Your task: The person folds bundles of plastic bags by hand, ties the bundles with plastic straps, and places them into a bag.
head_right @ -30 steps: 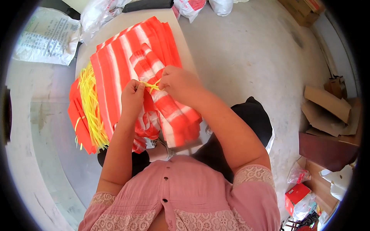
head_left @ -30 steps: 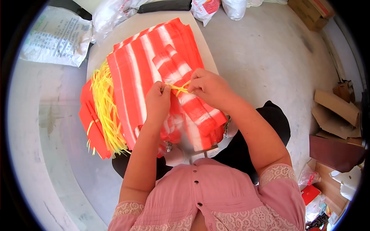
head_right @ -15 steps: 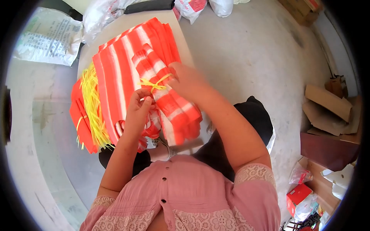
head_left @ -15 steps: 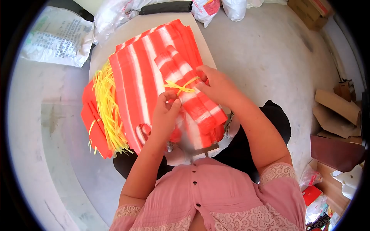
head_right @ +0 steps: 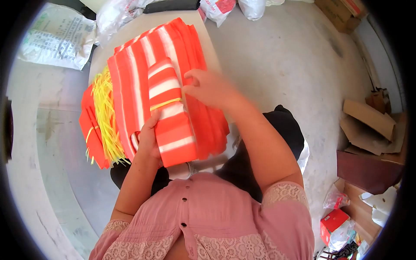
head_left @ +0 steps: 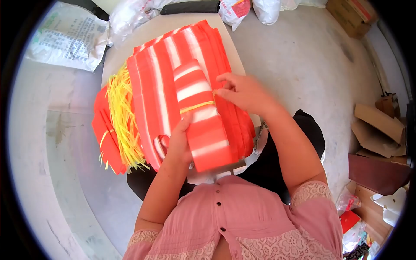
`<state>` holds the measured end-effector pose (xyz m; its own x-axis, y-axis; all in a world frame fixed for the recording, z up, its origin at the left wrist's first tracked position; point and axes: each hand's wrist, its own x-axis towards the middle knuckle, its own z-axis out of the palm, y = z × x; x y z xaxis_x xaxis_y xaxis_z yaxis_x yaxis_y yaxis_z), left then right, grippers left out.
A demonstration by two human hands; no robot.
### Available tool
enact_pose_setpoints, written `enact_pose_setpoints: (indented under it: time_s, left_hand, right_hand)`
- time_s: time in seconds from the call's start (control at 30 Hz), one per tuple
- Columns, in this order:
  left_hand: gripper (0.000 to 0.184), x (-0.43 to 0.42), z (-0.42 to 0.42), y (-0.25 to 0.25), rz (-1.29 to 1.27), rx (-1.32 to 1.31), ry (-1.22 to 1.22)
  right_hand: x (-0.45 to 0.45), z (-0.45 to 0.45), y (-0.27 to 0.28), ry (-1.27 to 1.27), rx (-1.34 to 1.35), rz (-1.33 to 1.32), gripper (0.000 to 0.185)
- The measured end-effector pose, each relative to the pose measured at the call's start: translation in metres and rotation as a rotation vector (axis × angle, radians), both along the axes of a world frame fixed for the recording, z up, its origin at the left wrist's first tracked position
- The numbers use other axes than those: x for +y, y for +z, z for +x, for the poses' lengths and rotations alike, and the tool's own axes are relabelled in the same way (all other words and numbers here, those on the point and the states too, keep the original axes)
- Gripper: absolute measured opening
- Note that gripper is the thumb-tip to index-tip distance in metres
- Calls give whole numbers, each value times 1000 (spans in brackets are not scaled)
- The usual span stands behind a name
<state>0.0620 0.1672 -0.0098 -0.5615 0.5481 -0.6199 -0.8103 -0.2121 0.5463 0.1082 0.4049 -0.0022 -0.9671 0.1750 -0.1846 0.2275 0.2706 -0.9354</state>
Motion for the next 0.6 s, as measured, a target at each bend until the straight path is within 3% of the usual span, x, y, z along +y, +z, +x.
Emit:
enact_pose_setpoints:
  time_s: [0.17, 0.37, 0.47, 0.6]
  left_hand:
    - [51, -5, -3, -9, 79, -22, -36]
    - [53, 0, -3, -13, 46, -38, -71]
    - [54, 1, -4, -14, 88, -68, -72]
    - [54, 5, -5, -13, 107, -50, -61]
  right_hand:
    - [-12, 3, 3, 60, -80, -226, 68]
    - [-9, 4, -8, 22, -60, -219, 77]
    - [-11, 4, -15, -20, -18, -314, 76]
    - [-9, 3, -29, -16, 10, -236, 75]
